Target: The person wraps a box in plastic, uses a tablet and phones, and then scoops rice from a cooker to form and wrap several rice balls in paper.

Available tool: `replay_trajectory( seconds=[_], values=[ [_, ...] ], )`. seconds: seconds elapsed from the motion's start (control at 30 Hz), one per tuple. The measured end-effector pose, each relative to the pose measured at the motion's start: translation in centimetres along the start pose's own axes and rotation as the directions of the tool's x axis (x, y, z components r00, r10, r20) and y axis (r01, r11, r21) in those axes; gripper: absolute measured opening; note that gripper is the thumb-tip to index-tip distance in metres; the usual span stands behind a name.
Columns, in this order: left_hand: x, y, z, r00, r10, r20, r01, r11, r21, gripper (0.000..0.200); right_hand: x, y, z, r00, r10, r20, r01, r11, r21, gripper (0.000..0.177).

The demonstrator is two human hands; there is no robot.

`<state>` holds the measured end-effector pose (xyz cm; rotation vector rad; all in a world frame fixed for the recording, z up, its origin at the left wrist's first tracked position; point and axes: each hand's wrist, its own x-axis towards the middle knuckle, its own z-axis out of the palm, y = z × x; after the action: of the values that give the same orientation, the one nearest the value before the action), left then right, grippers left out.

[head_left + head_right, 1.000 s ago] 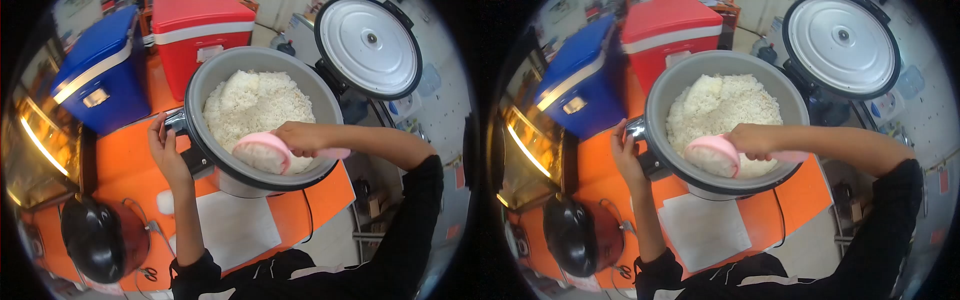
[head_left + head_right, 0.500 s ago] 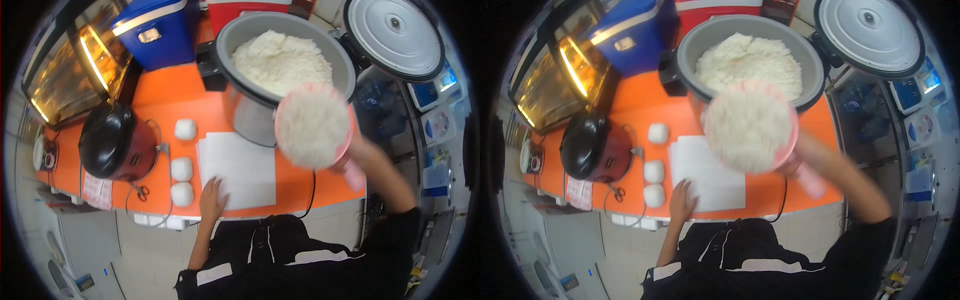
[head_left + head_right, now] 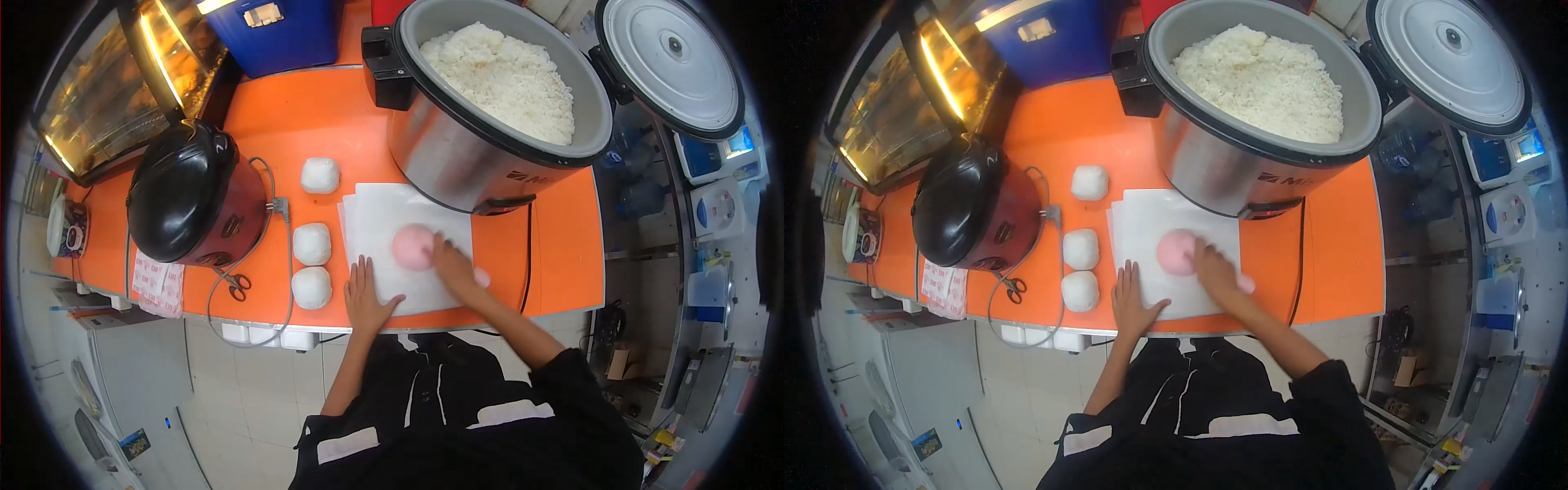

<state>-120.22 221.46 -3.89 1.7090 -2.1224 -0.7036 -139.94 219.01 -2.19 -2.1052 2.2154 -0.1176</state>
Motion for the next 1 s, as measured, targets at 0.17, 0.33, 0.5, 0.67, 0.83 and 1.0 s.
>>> replay_trajectory(
  seconds=[0.17, 0.33, 0.5, 0.67, 0.83, 1.0],
  values=[
    [0.1, 0.6, 0.0, 0.997, -0.059, 0.045, 0.058, 0.998, 0.017, 0.099, 0.1, -3.8, -0.7, 0.979, 0.125, 0.159, -0.154, 0.971, 0.181, 0.042],
    [-0.8, 0.1, -0.3, 0.999, -0.011, 0.050, 0.011, 1.000, -0.004, 0.099, -0.8, -2.1, -1.6, 0.984, 0.154, 0.091, -0.177, 0.907, 0.382, 0.049],
    [0.6, -3.2, -2.7, 0.960, 0.197, 0.200, -0.148, 0.960, -0.236, 0.084, -0.5, 1.5, -19.2, 0.869, -0.334, -0.366, 0.425, 0.882, 0.205, 0.039],
    [1.6, -3.7, -3.9, 0.958, 0.253, 0.136, -0.203, 0.931, -0.302, 0.053, 13.5, 10.8, -33.5, 0.939, -0.253, -0.232, 0.258, 0.966, -0.006, 0.033],
    [1.2, -3.9, -2.5, 0.966, 0.232, 0.113, -0.190, 0.935, -0.299, 0.036, 11.3, 6.0, -29.6, 0.587, -0.465, -0.663, 0.377, 0.882, -0.284, 0.024],
    [0.9, -2.8, -2.7, 0.970, 0.243, -0.007, -0.240, 0.951, -0.194, 0.021, -3.8, -0.7, -8.6, 0.767, -0.576, -0.283, 0.642, 0.697, 0.320, 0.018]
  ],
)
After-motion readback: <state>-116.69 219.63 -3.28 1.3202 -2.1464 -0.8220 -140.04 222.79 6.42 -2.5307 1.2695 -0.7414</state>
